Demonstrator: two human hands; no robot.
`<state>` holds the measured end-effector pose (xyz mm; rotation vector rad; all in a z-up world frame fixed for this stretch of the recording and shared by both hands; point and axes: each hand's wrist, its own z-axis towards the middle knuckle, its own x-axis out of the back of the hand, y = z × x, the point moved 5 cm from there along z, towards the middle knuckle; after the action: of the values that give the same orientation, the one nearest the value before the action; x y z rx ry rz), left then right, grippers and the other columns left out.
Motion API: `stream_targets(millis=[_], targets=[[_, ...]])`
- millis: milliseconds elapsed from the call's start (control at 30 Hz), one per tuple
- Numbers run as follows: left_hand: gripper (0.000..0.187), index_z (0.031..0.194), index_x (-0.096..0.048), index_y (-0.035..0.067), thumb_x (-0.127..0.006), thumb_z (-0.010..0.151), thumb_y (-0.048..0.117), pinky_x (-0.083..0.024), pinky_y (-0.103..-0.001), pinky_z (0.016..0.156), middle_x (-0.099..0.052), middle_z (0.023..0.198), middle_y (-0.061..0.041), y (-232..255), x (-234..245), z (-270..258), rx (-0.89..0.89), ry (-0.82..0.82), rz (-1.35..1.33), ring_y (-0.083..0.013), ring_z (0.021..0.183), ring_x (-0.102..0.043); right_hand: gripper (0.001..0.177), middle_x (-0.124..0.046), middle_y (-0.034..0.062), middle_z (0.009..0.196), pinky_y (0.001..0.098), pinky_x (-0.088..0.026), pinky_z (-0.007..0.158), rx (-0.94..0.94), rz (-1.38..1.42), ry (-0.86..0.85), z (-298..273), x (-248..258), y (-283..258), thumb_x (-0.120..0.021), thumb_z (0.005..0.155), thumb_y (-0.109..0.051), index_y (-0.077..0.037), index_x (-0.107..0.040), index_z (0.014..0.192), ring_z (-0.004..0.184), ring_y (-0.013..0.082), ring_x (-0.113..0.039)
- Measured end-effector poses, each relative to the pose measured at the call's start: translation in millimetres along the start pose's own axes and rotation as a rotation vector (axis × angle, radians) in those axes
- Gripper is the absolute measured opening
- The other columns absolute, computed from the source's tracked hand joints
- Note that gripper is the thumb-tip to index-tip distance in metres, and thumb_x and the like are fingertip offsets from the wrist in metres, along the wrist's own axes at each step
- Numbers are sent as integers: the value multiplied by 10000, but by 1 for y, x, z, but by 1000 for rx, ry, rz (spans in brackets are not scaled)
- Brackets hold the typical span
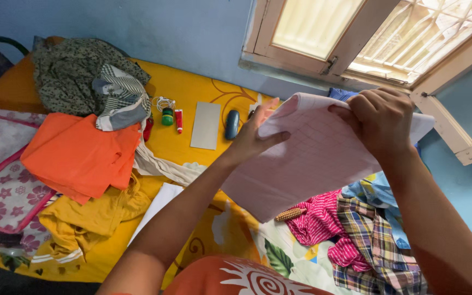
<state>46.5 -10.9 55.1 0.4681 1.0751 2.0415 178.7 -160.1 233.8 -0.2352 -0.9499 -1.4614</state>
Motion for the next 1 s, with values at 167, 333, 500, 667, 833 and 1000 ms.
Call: stream_targets(millis=[167,333,500,667,833,1000], targets=[[666,1581,-328,53,-696,1037,163,-437,-494,1226,-528,1519,-231,24,-35,-63,-383,265,395,-360,1426,-564,472,-516,55,646,331,-481,609,19,-62,50,-3,12,17,-746,1096,-359,-106,-497,785,596,201,-574],[695,1550,-326,45,-688,1002,274,-536,-403,1022,-632,1316,-197,0,-63,-104,-27,98,176,-319,1225,-647,513,-457,59,647,344,-433,599,22,-143,148,-16,27,41,-713,1128,-380,-102,-446,789,574,205,-505],[605,1416,-568,53,-761,915,332,-541,-365,960,-733,1184,-154,-52,-67,-112,214,-127,-47,-210,1084,-687,492,-459,99,720,411,-399,604,46,-220,161,-19,49,57,-717,1134,-351,-66,-484,809,621,297,-524],[422,1262,-714,51,-722,966,352,-546,-311,896,-776,1067,-88,-135,-63,-113,485,-365,6,-97,1002,-655,470,-523,143,756,438,-436,669,3,-127,200,-17,67,45,-681,1164,-374,-29,-543,876,693,355,-563],[385,1223,-722,23,-708,969,312,-530,-304,872,-735,1061,-61,-178,-37,-95,569,-187,-108,-106,959,-609,552,-541,107,725,389,-496,648,-89,43,220,-28,73,2,-522,1162,-484,-41,-559,836,698,305,-636],[472,1148,-719,53,-445,914,357,-565,-320,838,-778,1030,-67,-141,-9,-69,892,104,-864,-188,930,-724,640,-475,34,587,380,-525,549,14,272,83,-73,41,-89,-386,1012,-624,-103,-453,647,534,217,-574]])
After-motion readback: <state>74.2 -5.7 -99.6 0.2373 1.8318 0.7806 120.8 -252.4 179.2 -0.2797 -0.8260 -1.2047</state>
